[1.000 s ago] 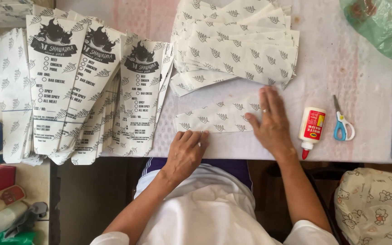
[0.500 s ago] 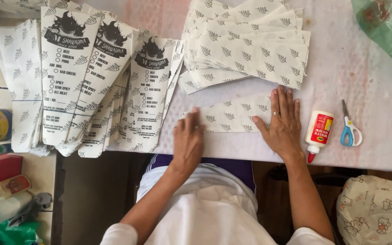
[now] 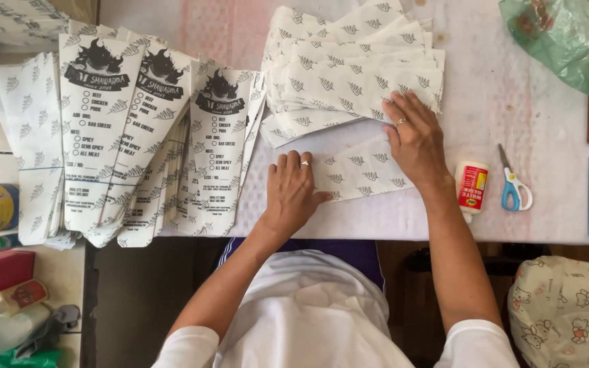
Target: Applying glue to paper wrappers and folding them into a specific shape.
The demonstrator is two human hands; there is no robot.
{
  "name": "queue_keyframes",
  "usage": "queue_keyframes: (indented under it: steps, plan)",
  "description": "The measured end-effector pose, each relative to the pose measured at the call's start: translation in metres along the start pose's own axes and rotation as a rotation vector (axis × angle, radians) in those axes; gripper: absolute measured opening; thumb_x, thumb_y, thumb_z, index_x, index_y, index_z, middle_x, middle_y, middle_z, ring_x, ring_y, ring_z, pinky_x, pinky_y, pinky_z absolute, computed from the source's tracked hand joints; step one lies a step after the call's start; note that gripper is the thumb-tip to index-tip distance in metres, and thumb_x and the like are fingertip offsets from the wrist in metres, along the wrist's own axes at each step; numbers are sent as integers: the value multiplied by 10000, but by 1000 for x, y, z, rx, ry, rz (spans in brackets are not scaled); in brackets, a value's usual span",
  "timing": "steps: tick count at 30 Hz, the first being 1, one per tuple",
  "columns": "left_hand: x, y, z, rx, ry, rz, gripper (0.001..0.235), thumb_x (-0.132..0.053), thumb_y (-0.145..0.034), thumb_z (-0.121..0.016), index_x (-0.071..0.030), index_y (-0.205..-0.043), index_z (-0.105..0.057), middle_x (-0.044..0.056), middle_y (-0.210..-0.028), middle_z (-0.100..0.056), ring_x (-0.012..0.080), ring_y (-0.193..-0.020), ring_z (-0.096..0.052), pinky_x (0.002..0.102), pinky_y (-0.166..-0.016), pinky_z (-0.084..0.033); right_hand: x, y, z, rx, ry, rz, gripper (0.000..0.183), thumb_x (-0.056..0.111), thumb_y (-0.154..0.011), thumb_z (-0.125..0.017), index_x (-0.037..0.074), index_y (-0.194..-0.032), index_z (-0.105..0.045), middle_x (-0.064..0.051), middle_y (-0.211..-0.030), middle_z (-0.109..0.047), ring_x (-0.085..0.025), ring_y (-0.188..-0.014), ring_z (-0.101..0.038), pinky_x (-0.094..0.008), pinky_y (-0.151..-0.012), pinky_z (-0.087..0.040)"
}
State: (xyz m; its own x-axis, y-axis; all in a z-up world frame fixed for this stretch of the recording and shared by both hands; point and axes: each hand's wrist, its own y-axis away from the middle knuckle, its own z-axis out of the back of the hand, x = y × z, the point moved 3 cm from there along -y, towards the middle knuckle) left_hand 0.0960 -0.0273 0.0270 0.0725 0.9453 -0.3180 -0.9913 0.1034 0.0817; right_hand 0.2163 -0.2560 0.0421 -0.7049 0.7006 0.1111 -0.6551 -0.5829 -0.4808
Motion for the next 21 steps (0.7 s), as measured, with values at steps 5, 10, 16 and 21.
queue_keyframes:
  steps: [5, 10, 16, 21]
  plan:
    - [2, -5, 9, 18, 32, -12, 858, -555, -567, -953, -10, -1155, -645, 116, -973, -612, 264, -917, -625, 380, -726, -536, -9, 9, -8, -1, 54, -13, 216, 21, -1001, -709, 32, -1204, -782, -203, -1208, -758, -413, -1207, -676, -461, -967, -578]
    - [-5, 12, 8, -46, 171, 8, 477, -287, -678, -932, -15, -966, -667, 106, -880, -608, 255, -785, -665, 366, -644, -567, -6, 13, 5, -66, 24, -13, 203, 1, -1031, -697, 19, -1213, -783, -208, -1182, -769, -414, -1176, -695, -464, -961, -587]
    - [23, 39, -8, -68, 363, 57, 273, -86, -824, -800, 4, -1044, -665, 112, -786, -668, 316, -690, -747, 418, -599, -614, 7, 23, 23, -138, -137, -56, 207, -44, -1049, -671, -16, -1228, -770, -229, -1182, -760, -449, -1167, -688, -506, -992, -566]
    - [72, 78, 35, -317, 383, 39, 53, -14, -824, -718, -45, -866, -729, 159, -719, -683, 371, -622, -706, 419, -557, -557, 25, 46, 38, -158, -93, -89, 199, -45, -1040, -676, -13, -1207, -778, -246, -1184, -752, -462, -1173, -678, -518, -1017, -554]
